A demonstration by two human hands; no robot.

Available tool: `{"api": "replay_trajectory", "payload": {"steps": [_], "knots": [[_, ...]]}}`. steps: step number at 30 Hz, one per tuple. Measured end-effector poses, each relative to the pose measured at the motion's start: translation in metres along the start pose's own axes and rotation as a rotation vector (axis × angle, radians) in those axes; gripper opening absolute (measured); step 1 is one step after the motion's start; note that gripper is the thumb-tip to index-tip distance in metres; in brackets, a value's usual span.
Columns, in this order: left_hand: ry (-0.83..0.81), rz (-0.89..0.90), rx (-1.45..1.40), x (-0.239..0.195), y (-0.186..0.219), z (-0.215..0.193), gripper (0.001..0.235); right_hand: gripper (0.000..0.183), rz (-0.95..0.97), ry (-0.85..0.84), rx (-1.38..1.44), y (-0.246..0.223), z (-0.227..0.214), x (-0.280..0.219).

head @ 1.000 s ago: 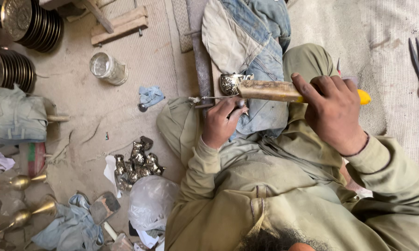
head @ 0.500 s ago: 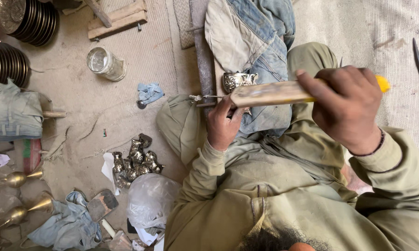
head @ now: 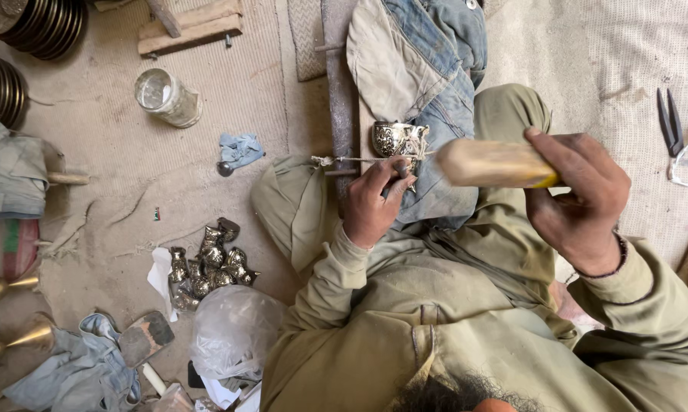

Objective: The person sits on the floor and uses a hammer and a metal punch to emboss decorative patterns onto small silver-colored metal pieces. They repeatedly reposition the pieces on a padded support, strike them with the hammer, and occasionally inspect the work. The person also handles a plastic bag containing similar finished pieces.

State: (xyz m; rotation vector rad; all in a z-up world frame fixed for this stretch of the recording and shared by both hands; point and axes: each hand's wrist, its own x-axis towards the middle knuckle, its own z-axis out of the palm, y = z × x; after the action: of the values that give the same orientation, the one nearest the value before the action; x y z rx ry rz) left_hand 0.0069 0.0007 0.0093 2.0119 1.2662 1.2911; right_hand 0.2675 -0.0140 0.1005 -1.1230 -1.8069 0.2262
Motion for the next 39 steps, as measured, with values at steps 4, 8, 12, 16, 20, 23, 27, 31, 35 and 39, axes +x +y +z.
{"api": "replay_trajectory", "payload": {"steps": [4,8,12,16,20,23,27,31,35,39], "knots": [[-0.024,0.006,-0.014,-0.003,0.001,-0.002,0.03,0.054,-0.271,-0.114,-0.508,-0.01,-0.005,0.005],[-0.041,-0.009,-0.024,0.001,-0.002,-0.002,0.028,0.058,-0.12,-0.066,-0.332,-0.015,-0.003,0.003],[-0.048,-0.035,-0.015,-0.005,-0.006,-0.002,0.021,0.052,-0.031,-0.137,-0.41,-0.007,0.008,-0.016],[0.195,-0.1,-0.228,-0.001,-0.008,-0.014,0.026,0.044,0.279,-0.121,0.018,-0.001,0.026,-0.032],[0.095,-0.248,-0.188,-0.01,-0.005,-0.034,0.023,0.029,0.666,-0.38,0.478,-0.012,0.069,-0.044],[0.021,-0.224,-0.122,-0.008,0.001,-0.033,0.029,0.03,0.694,-0.387,0.703,-0.031,0.09,-0.037],[0.007,-0.116,-0.01,-0.01,0.0,-0.028,0.033,0.029,0.753,-0.352,0.718,-0.041,0.087,-0.035],[0.047,-0.074,-0.014,-0.011,-0.002,-0.022,0.032,0.028,0.661,-0.235,0.76,-0.046,0.085,-0.038],[0.067,-0.058,0.069,-0.012,-0.001,-0.009,0.032,0.035,0.638,-0.156,0.661,-0.042,0.087,-0.045],[0.061,-0.066,0.061,-0.012,-0.007,-0.001,0.027,0.03,0.662,-0.117,0.778,-0.035,0.087,-0.052]]}}
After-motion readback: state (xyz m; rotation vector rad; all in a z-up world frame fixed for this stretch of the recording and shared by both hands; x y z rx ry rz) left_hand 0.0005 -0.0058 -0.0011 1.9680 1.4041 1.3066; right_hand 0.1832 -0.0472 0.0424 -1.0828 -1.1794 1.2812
